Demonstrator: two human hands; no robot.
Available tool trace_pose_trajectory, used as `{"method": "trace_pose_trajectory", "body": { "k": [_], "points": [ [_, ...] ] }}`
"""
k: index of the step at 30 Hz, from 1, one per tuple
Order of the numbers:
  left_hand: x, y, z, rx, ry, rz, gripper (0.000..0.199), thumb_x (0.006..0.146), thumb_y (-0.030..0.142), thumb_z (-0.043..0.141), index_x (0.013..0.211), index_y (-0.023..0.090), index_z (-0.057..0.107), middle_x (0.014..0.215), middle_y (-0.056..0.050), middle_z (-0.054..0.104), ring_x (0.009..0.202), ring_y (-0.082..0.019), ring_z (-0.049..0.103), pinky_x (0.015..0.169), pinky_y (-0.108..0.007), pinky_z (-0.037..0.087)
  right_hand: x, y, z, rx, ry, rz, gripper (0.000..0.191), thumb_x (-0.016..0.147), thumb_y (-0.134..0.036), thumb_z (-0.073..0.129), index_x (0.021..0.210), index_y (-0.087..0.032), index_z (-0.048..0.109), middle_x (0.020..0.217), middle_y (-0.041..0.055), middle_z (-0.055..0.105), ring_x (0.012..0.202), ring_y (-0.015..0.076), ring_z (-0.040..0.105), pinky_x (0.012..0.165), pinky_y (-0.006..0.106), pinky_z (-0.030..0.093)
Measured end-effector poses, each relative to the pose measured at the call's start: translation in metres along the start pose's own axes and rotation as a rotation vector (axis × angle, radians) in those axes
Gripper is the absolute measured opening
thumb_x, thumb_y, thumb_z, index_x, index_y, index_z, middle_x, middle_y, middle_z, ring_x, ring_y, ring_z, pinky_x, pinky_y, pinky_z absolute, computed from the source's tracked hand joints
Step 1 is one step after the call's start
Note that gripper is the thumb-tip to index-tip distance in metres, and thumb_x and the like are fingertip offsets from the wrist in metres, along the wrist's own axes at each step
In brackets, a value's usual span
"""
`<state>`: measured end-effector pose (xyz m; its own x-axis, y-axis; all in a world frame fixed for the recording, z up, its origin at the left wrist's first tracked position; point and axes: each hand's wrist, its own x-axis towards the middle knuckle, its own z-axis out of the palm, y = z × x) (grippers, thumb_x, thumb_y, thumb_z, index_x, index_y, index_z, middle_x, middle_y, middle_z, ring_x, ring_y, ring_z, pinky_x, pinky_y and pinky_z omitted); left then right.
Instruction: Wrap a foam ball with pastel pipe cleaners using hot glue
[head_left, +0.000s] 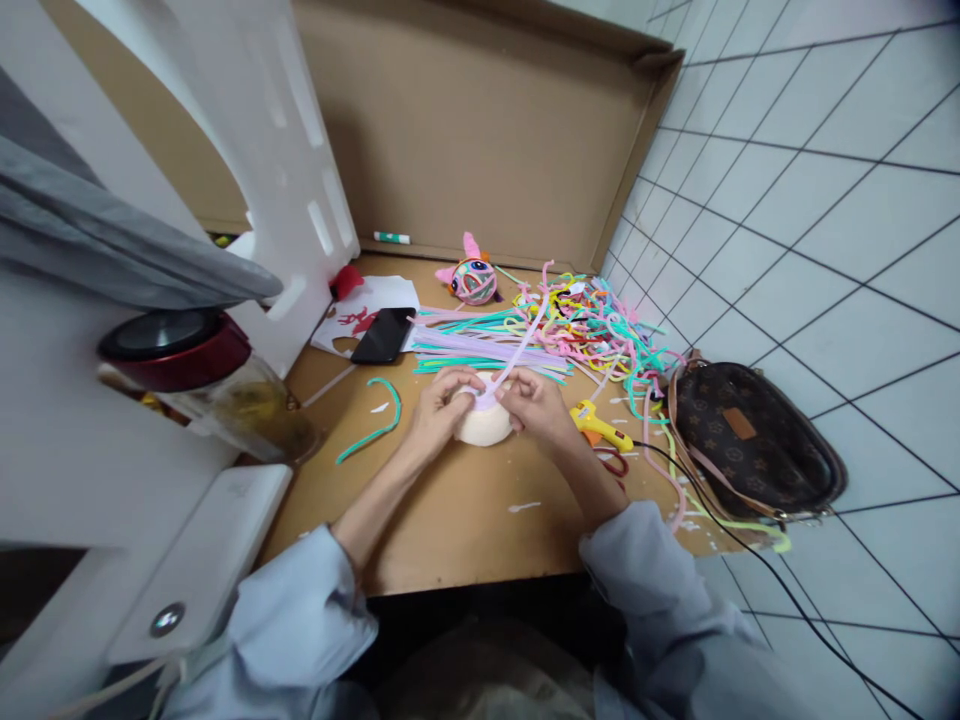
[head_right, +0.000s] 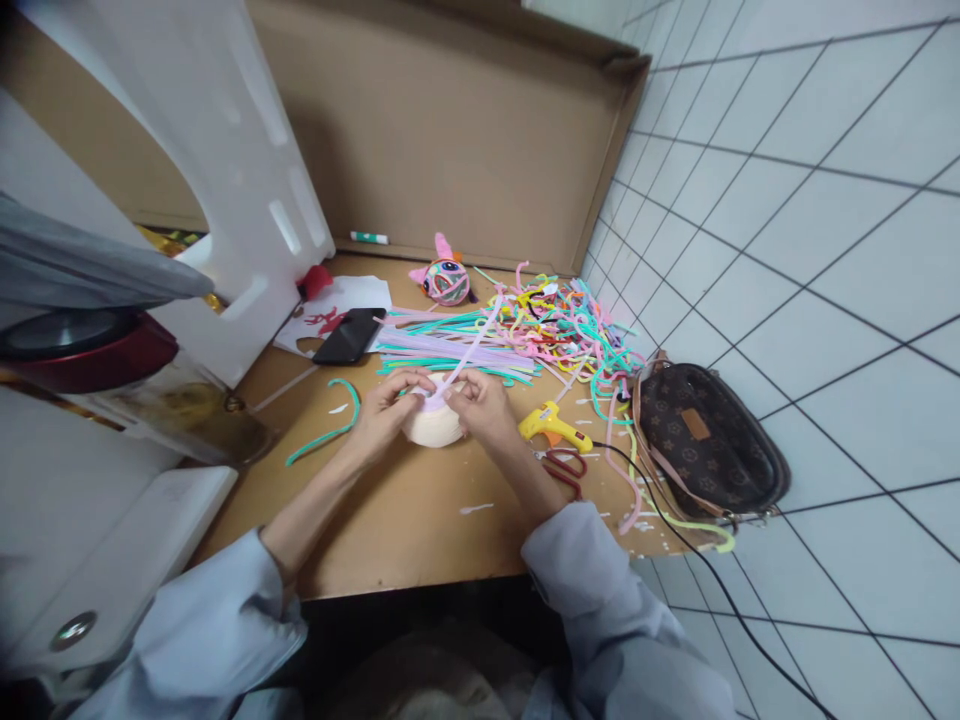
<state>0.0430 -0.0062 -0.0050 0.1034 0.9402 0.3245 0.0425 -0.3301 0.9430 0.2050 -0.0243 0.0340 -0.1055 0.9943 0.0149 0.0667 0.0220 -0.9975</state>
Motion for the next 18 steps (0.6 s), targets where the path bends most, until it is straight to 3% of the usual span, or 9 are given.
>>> {"method": "trace_pose_trajectory", "body": {
  "k": [5, 9, 15, 18],
  "points": [
    [0.000, -0.002, -0.001, 0.005, 0.014, -0.001, 0.018, 0.066, 0.025, 0.055, 0.076, 0.023, 0.070, 0.106, -0.006, 0.066, 0.113, -0.027, 0.056, 0.107, -0.043, 0.040, -0.004, 0.003, -0.005, -0.015, 0.000, 0.002, 0.032, 0.063, -0.039, 0.068, 0.087, -0.020, 0.058, 0.041, -0.0129, 0.044, 0.032, 0.0062, 0.037, 0.039, 0.020, 0.027],
    [0.001, -0.003, -0.001, 0.000, 0.022, -0.016, 0.018, 0.065, 0.024, 0.055, 0.075, 0.024, 0.070, 0.104, -0.006, 0.066, 0.113, -0.028, 0.056, 0.108, -0.044, 0.039, -0.019, 0.003, -0.022, -0.130, 0.065, -0.011, 0.036, 0.068, -0.043, 0.065, 0.094, -0.018, 0.061, 0.047, -0.0109, 0.046, 0.039, 0.0077, 0.040, 0.043, 0.022, 0.031],
    [-0.001, -0.001, 0.000, -0.023, 0.020, -0.055, 0.018, 0.065, 0.025, 0.055, 0.076, 0.023, 0.070, 0.109, -0.006, 0.066, 0.116, -0.030, 0.056, 0.105, -0.044, 0.040, -0.061, 0.019, -0.076, -0.518, 0.417, -0.119, 0.033, 0.079, -0.040, 0.057, 0.099, -0.016, 0.066, 0.062, -0.0031, 0.052, 0.057, 0.0140, 0.049, 0.057, 0.027, 0.038],
    [-0.001, -0.001, 0.000, -0.046, 0.024, -0.070, 0.018, 0.065, 0.024, 0.055, 0.076, 0.022, 0.069, 0.110, -0.006, 0.066, 0.118, -0.030, 0.055, 0.101, -0.041, 0.042, -0.085, 0.029, -0.097, -0.796, 0.472, -0.107, 0.027, 0.083, -0.036, 0.052, 0.095, -0.017, 0.068, 0.076, 0.0042, 0.063, 0.070, 0.0190, 0.057, 0.067, 0.032, 0.042]
  ]
}}
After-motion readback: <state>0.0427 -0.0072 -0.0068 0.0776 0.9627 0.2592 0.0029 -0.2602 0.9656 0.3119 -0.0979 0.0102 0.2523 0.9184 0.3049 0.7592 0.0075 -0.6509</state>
